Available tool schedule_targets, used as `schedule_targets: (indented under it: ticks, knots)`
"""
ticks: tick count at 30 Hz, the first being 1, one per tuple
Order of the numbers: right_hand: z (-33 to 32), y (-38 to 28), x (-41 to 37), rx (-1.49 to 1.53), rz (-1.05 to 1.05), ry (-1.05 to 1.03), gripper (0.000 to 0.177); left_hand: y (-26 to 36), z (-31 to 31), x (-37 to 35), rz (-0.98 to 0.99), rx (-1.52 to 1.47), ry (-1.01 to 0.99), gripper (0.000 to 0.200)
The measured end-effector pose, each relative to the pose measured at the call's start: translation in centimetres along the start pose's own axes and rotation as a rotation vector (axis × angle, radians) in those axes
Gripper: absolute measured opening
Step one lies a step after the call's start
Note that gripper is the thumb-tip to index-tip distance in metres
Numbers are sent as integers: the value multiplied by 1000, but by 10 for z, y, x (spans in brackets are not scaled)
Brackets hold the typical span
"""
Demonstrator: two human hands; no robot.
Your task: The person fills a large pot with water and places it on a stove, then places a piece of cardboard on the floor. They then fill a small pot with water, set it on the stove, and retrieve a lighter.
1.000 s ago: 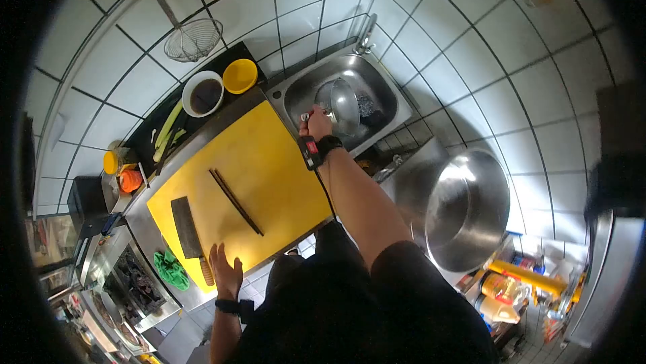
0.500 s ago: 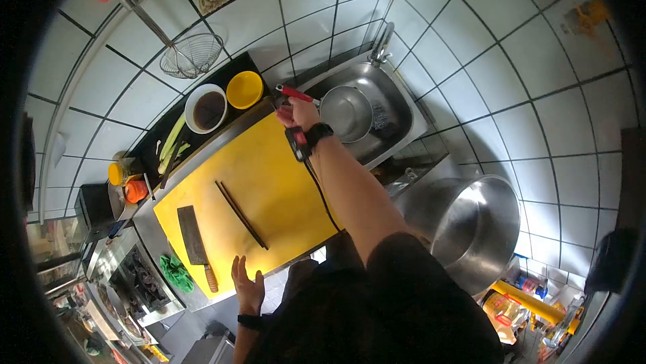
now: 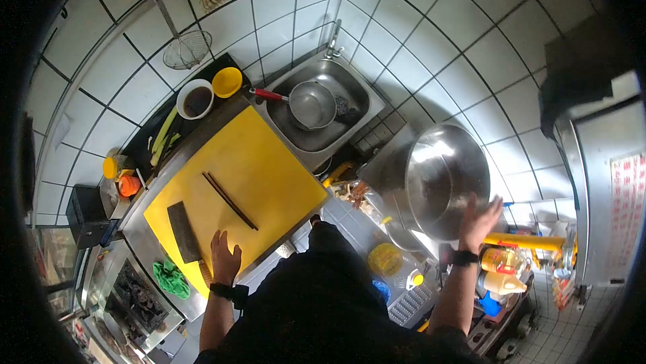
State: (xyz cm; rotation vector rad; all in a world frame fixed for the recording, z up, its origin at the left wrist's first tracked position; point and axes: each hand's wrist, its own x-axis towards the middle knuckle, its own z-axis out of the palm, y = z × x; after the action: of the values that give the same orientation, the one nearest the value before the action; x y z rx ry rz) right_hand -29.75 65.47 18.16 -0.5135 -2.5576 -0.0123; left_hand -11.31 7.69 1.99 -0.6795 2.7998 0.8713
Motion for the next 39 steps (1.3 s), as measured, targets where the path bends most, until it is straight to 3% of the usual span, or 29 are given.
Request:
schedule_targets:
  ticks: [2,3,5,7,8,10,11,12,15,16,17,19,21,23,25,28,31,32,33,35,37,38,39]
  knots:
    - [16,81,-42,-244,238,-29,97,-10,7,0,42,48,-1,55]
    - [44,138,-67,-341,306,-239,100,-13,9,-1,69,99,6,57]
    - [14,100,-86,354,721,-514,89,-15,10,1,102,119,-21,59]
    - [28,108,-103,1302,1171,-724,50,-18,11,2,126,144,-37,61]
    - [44,111,-106,1309,1169,-725,50,-19,13,1,129,172,-45,62]
    - [97,138,-106,763,553,-651,31,-20,13,0,133,203,-47,63]
    - [122,151,-105,485,254,-587,33,-20,13,0,147,209,-49,63]
    - [145,158,-102,553,246,-504,34,-19,14,0,156,210,-48,64]
    - [113,86,-71,494,187,-567,30,-19,16,-4,140,246,-51,65]
    - [157,108,-67,927,444,-611,22,-19,15,-5,127,246,-47,65]
    - [142,79,-60,927,437,-620,22,-17,15,-6,126,233,-46,65]
    - [121,4,-40,369,-252,-511,15,-14,13,-5,120,220,-43,66]
    - [153,-36,-22,1101,195,-629,12,-10,12,-4,103,212,-53,67]
    - [98,-133,7,1241,627,-780,10,-8,11,-2,77,214,-54,68]
    - [106,-184,26,1217,656,-764,11,-4,9,-1,45,217,-57,69]
    - [175,-211,52,1129,558,-903,15,4,4,0,-14,174,-83,70]
    - [193,-224,65,1088,510,-1081,20,8,3,1,-62,135,-79,70]
    - [174,-234,59,1133,488,-1008,36,9,3,2,-69,109,-73,70]
    - [174,-234,60,1129,473,-1024,36,10,3,3,-75,83,-66,70]
    - [179,-226,68,787,437,-887,64,13,3,4,-99,67,-47,69]
    - [207,-210,81,415,-60,-394,86,18,4,9,-108,46,-27,69]
    - [185,-228,104,636,-41,-462,85,21,2,10,-123,35,-20,68]
    - [184,-241,128,662,-151,-469,70,22,2,11,-137,24,-16,67]
